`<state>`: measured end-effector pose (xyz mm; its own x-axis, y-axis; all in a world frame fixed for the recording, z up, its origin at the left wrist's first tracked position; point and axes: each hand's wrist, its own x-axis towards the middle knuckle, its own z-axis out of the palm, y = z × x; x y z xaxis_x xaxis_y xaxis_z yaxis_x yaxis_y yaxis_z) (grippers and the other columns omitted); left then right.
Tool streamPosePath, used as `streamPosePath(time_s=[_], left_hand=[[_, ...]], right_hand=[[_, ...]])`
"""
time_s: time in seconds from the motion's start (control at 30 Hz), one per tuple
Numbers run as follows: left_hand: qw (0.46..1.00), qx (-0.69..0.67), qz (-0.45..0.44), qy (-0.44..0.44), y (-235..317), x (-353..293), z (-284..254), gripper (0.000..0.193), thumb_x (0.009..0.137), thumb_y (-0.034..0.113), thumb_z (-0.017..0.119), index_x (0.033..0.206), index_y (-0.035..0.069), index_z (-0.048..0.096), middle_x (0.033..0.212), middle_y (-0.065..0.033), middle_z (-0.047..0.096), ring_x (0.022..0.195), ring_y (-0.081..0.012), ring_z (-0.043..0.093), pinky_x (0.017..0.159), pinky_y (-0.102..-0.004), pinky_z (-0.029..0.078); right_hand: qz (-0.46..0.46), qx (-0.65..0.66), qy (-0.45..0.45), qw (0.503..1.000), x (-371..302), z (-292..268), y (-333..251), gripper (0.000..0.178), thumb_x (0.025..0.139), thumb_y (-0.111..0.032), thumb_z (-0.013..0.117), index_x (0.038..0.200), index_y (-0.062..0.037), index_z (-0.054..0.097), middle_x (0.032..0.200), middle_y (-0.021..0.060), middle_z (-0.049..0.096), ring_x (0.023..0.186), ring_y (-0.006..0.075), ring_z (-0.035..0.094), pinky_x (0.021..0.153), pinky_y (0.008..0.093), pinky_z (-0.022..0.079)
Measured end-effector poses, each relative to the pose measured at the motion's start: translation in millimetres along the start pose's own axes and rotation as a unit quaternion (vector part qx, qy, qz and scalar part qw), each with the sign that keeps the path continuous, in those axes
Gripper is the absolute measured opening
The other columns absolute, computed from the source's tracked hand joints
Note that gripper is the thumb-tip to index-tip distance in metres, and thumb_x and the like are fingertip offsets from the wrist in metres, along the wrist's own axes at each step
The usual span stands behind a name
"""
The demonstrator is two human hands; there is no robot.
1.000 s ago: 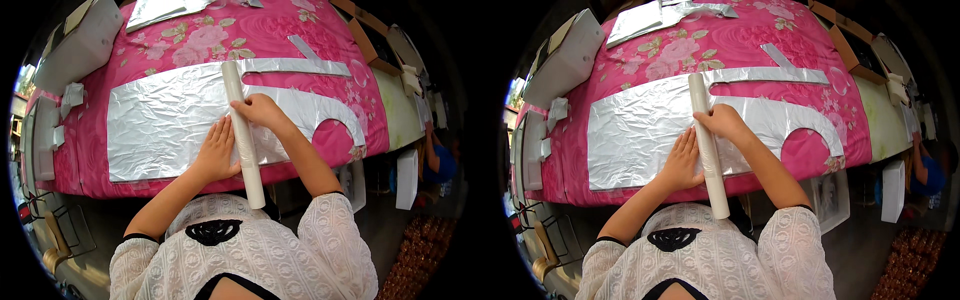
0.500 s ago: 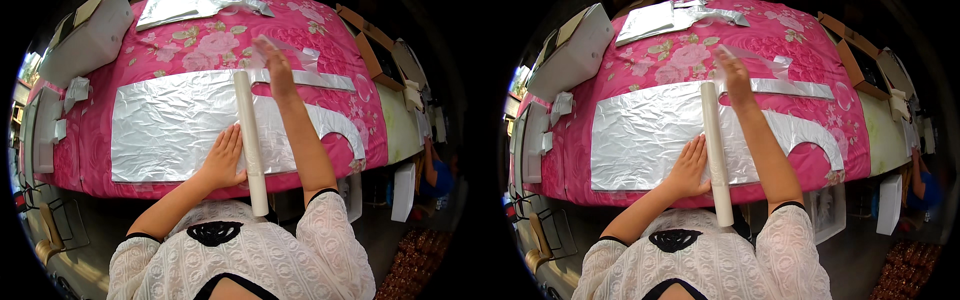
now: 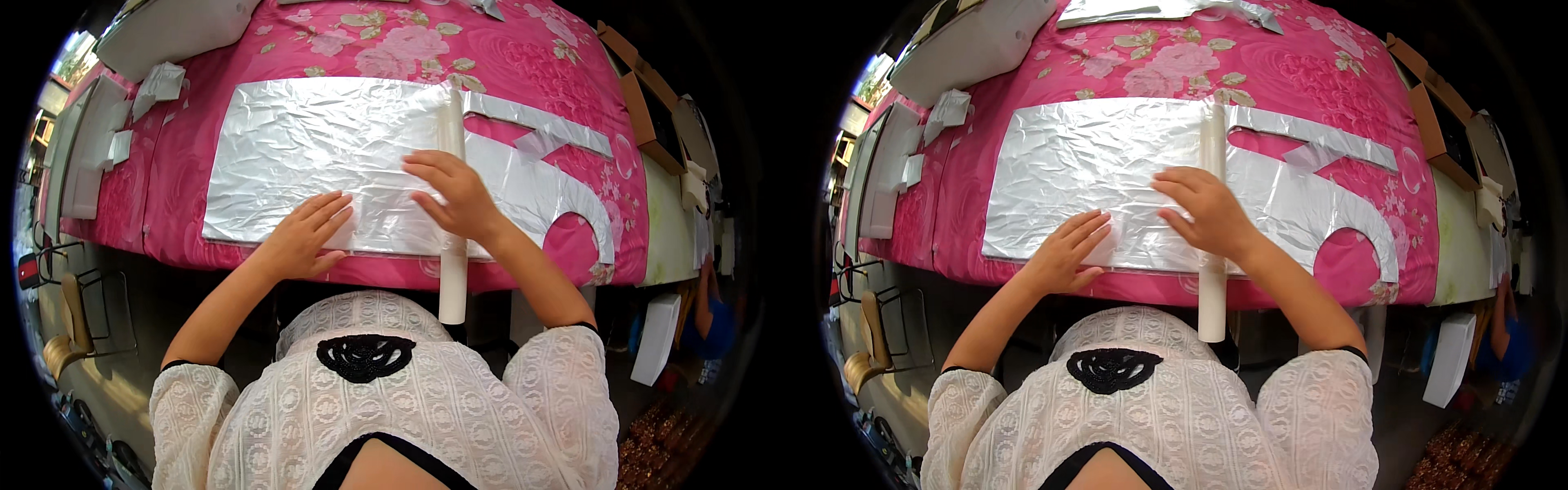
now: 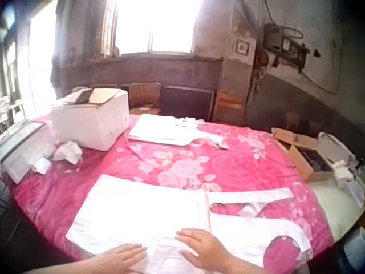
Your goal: The person wraps small white rectangular items in clear plastic film on a pink floral tablecloth. They unroll the film, place an item, fold the film around it, and set the wrapped unit aside. The person repeats this process multiple times, stacking the wrapped items.
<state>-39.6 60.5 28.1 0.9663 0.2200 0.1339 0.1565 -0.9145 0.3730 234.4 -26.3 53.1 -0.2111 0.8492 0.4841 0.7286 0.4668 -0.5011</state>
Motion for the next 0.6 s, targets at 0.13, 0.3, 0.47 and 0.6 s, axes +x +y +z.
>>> streamPosePath(time_s=[0.13, 0.3, 0.47, 0.6], left_hand=[[0.997, 0.035, -0.010, -0.072, -31.0, -59.9, -17.5, 0.064, 0.080, 0.034, 0.056, 0.133, 0.001, 0.039, 0.141, -0.0146, 0.036, 0.133, -0.0296, 0.030, 0.109, -0.0430, 0.023], [0.994, 0.067, 0.004, -0.091, -52.8, -67.0, -32.4, 0.066, 0.081, 0.035, 0.053, 0.136, 0.004, 0.036, 0.144, -0.0126, 0.033, 0.135, -0.0282, 0.027, 0.111, -0.0427, 0.020], [0.993, 0.092, -0.065, 0.035, -72.4, -95.0, -56.2, 0.044, 0.082, 0.023, 0.055, 0.121, 0.002, 0.052, 0.126, -0.0155, 0.052, 0.120, -0.0318, 0.046, 0.105, -0.0435, 0.031], [0.971, 0.055, -0.186, 0.138, -70.8, -132.4, -66.8, 0.033, 0.086, 0.016, 0.052, 0.115, 0.001, 0.056, 0.114, -0.0171, 0.059, 0.107, -0.0327, 0.054, 0.095, -0.0401, 0.040]], right_hand=[[0.024, -0.127, -0.130, 0.983, -79.9, -42.1, 6.0, 0.048, 0.084, -0.035, 0.054, 0.123, -0.0054, 0.052, 0.131, 0.0136, 0.048, 0.122, 0.0313, 0.044, 0.100, 0.0410, 0.036], [0.003, -0.168, -0.205, 0.964, -77.5, -27.0, 2.8, 0.068, 0.088, -0.058, 0.035, 0.132, -0.0069, 0.045, 0.142, 0.0122, 0.036, 0.133, 0.0320, 0.029, 0.109, 0.0436, 0.022], [-0.049, -0.087, -0.167, 0.981, -17.8, 42.8, -24.7, 0.059, 0.086, -0.051, 0.044, 0.124, -0.0071, 0.053, 0.131, 0.0101, 0.049, 0.131, 0.0300, 0.032, 0.110, 0.0475, 0.015], [-0.089, 0.295, -0.211, 0.928, 38.9, 97.5, -95.2, 0.045, 0.088, -0.039, 0.051, 0.112, -0.0018, 0.059, 0.112, 0.0165, 0.061, 0.114, 0.0319, 0.051, 0.096, 0.0389, 0.040]])
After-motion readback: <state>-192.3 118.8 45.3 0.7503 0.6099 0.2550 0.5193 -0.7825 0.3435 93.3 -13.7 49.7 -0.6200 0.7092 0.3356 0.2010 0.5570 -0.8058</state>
